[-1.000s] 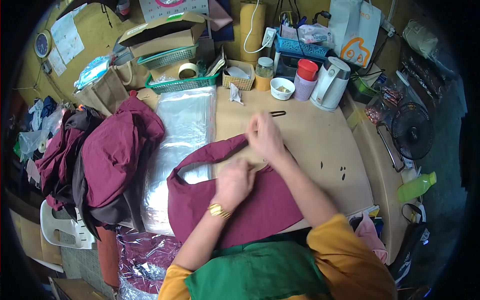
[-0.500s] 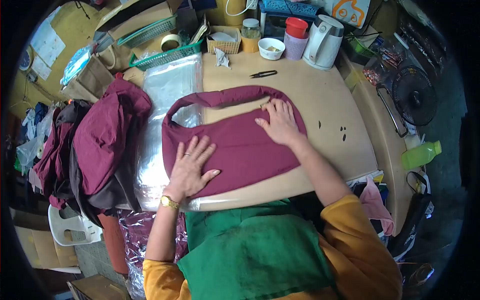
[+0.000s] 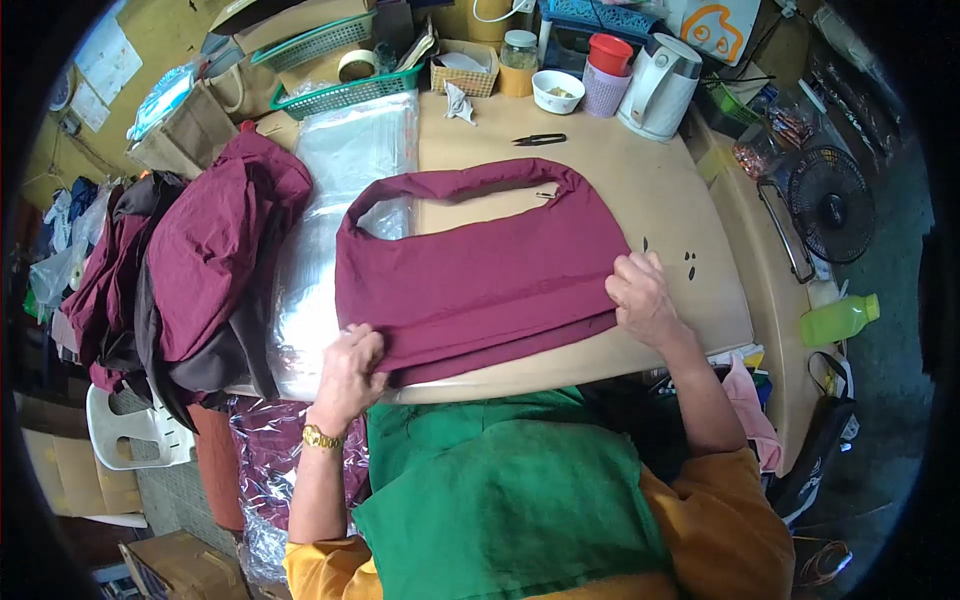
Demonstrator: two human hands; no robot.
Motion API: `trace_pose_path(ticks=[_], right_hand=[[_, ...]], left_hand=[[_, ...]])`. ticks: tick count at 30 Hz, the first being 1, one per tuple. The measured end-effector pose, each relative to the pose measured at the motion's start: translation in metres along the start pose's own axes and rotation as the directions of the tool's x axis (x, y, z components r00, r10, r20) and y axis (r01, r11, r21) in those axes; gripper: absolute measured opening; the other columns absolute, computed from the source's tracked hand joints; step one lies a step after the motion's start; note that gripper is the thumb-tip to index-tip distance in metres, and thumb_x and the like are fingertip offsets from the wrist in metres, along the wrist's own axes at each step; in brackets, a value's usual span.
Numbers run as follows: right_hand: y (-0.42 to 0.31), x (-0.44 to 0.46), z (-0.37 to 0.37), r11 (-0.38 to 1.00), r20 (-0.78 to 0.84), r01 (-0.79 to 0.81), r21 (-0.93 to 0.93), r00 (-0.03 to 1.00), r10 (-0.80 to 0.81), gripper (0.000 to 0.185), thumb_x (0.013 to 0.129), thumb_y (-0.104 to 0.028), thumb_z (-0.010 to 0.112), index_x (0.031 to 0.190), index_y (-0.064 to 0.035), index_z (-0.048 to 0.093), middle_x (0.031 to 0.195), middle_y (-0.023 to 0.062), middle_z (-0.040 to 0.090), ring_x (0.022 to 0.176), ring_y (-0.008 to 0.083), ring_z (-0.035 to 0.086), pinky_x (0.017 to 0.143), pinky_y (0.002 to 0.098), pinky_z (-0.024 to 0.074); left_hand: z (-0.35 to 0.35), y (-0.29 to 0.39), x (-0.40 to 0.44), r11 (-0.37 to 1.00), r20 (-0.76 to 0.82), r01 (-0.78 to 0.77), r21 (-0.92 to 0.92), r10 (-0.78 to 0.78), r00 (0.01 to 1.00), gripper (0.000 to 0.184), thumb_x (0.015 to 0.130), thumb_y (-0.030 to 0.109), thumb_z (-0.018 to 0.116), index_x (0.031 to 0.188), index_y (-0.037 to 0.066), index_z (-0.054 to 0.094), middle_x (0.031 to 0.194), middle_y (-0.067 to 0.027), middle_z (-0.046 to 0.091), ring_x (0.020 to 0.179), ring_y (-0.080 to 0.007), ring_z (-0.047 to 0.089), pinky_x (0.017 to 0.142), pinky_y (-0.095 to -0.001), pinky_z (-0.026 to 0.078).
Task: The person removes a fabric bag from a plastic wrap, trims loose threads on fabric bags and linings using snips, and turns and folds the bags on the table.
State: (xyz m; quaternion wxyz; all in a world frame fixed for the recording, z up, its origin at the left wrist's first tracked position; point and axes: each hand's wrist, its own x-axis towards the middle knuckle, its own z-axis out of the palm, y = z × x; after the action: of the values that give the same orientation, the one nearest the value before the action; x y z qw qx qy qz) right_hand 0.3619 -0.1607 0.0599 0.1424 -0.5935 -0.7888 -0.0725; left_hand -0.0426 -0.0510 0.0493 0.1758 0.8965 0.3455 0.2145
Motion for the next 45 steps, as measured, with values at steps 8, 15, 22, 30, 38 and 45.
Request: trace_pose_path(ticks=[8,15,22,30,38,45], right_hand=[[-0.027,0.034,-0.046,0.838,0.245,-0.300,0.455,0.947,0.206,0.028,0.081,-0.024,0.068,0.103,-0.0066,0.061,0.112,0.0143,0.059,0.112,0.0319,0.055,0.097,0.0452,0.0398],[-0.029,0.038,0.029,0.980,0.369,-0.182,0.076,0.919,0.142,0.077,0.085,-0.047,0.065,0.148,-0.0146,0.036,0.157,0.0188,0.020,0.147,0.0364,0.012,0.117,0.0584,0.0044],[-0.039,0.091,0.004,0.982,0.346,-0.041,0.187,0.938,-0.027,0.052,0.079,-0.035,0.076,0.120,-0.0069,0.059,0.127,0.0170,0.055,0.122,0.0343,0.049,0.105,0.0521,0.0341],[-0.218,0.229,0.082,0.848,-0.370,0.450,0.280,0.866,-0.337,0.057,0.069,-0.038,0.080,0.110,-0.0052,0.057,0.111,0.0164,0.058,0.105,0.0320,0.057,0.091,0.0449,0.0422],[-0.225,0.258,0.069,0.776,-0.384,0.452,0.440,0.876,-0.292,0.006,0.075,-0.008,0.060,0.080,-0.0051,0.057,0.088,0.0120,0.060,0.085,0.0321,0.059,0.078,0.0421,0.0431],[-0.202,0.188,0.036,0.750,-0.125,0.403,0.524,0.908,-0.401,0.028,0.072,-0.007,0.073,0.099,-0.0053,0.065,0.117,0.0157,0.058,0.111,0.0349,0.054,0.096,0.0434,0.0412]], left_hand=[[-0.037,0.045,0.013,0.993,0.181,-0.003,-0.119,0.025,0.983,0.045,0.079,0.022,0.066,0.119,0.004,0.055,0.131,-0.0190,0.050,0.127,-0.0357,0.045,0.106,-0.0489,0.037],[-0.026,-0.011,-0.009,0.898,-0.011,0.232,-0.373,-0.255,0.967,0.039,0.088,0.017,0.063,0.125,0.005,0.057,0.132,-0.0177,0.052,0.129,-0.0347,0.044,0.110,-0.0498,0.032],[-0.033,-0.089,-0.037,0.964,-0.329,0.264,-0.024,-0.257,0.909,0.019,0.079,0.012,0.074,0.093,0.001,0.067,0.106,-0.0134,0.066,0.103,-0.0330,0.062,0.084,-0.0398,0.051],[-0.071,-0.028,0.000,0.914,-0.738,0.287,0.286,0.019,0.674,0.013,0.075,0.002,0.073,0.083,0.005,0.062,0.081,-0.0087,0.059,0.081,-0.0258,0.055,0.072,-0.0399,0.041],[-0.003,-0.075,0.010,0.920,-0.346,0.353,0.171,-0.280,0.896,0.046,0.086,0.012,0.053,0.129,-0.004,0.048,0.133,-0.0304,0.045,0.122,-0.0438,0.045,0.100,-0.0487,0.038],[0.008,-0.083,0.013,0.854,-0.171,0.414,0.315,-0.378,0.910,0.090,0.079,0.050,0.064,0.153,0.016,0.026,0.157,-0.0243,0.016,0.144,-0.0411,0.021,0.111,-0.0661,0.017]])
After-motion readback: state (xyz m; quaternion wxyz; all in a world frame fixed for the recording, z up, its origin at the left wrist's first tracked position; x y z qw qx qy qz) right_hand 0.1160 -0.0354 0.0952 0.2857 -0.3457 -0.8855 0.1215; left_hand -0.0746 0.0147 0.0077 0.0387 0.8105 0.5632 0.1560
